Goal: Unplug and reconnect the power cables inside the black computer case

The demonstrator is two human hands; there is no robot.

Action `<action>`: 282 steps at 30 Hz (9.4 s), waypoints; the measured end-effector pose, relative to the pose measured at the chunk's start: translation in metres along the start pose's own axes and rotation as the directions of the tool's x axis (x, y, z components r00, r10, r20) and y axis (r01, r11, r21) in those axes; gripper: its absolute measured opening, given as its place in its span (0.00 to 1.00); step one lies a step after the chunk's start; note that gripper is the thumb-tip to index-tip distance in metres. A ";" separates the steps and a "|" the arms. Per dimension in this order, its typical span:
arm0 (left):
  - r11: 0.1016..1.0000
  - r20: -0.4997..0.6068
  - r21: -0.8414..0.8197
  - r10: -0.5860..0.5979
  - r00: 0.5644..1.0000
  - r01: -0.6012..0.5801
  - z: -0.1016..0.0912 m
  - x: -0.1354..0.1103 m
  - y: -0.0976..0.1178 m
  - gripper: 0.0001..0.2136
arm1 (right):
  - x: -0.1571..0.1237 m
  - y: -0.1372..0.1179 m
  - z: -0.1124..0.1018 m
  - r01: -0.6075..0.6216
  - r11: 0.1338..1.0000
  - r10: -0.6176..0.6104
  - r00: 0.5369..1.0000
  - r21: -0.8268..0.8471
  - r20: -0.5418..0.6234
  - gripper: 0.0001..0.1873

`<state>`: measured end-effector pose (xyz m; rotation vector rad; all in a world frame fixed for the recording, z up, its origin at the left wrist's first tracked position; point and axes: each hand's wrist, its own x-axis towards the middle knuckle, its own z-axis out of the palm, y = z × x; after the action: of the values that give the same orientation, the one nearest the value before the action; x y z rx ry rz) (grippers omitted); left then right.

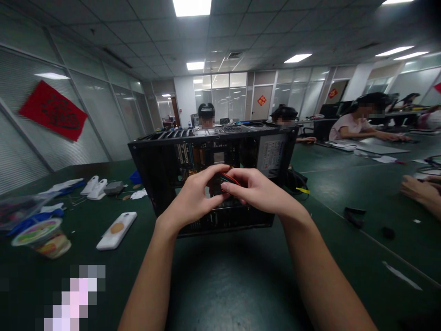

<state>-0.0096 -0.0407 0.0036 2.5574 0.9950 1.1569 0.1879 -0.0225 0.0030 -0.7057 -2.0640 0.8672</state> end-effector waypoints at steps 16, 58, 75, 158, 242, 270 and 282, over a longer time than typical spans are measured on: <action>0.990 0.044 0.060 -0.132 0.990 0.129 -0.008 -0.004 0.002 0.23 | 0.005 -0.001 0.009 -0.016 0.997 0.015 1.000 -0.078 -0.018 0.17; 0.930 -0.286 0.365 0.061 0.956 0.050 0.030 0.006 -0.008 0.24 | 0.019 0.015 0.016 0.047 0.999 -0.048 0.849 -0.015 -0.525 0.26; 0.858 -0.326 0.492 0.024 0.945 0.148 0.017 0.003 -0.043 0.16 | 0.031 0.070 0.017 0.265 0.757 -0.478 0.848 -0.597 -0.230 0.27; 0.538 0.096 0.826 -0.427 0.899 0.168 0.073 0.042 -0.136 0.14 | 0.046 0.156 0.011 -0.077 0.739 0.007 0.994 -0.669 -0.106 0.11; 0.692 0.114 0.662 -0.471 0.875 0.287 0.065 0.030 -0.134 0.19 | 0.081 0.149 0.015 0.115 0.300 0.113 0.982 -0.947 0.155 0.16; 0.686 0.059 0.651 -0.472 0.879 0.325 0.070 0.032 -0.146 0.16 | 0.070 0.161 0.011 -0.031 0.530 0.129 0.991 -0.847 0.044 0.15; 0.669 0.101 0.699 -0.443 0.891 0.253 0.071 0.037 -0.143 0.17 | 0.069 0.154 0.010 -0.146 0.521 0.175 0.982 -0.841 -0.062 0.17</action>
<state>-0.0129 0.1007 -0.0796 2.6805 2.0146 0.3443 0.1703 0.1176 -0.0896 -1.4208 -2.4309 -0.1510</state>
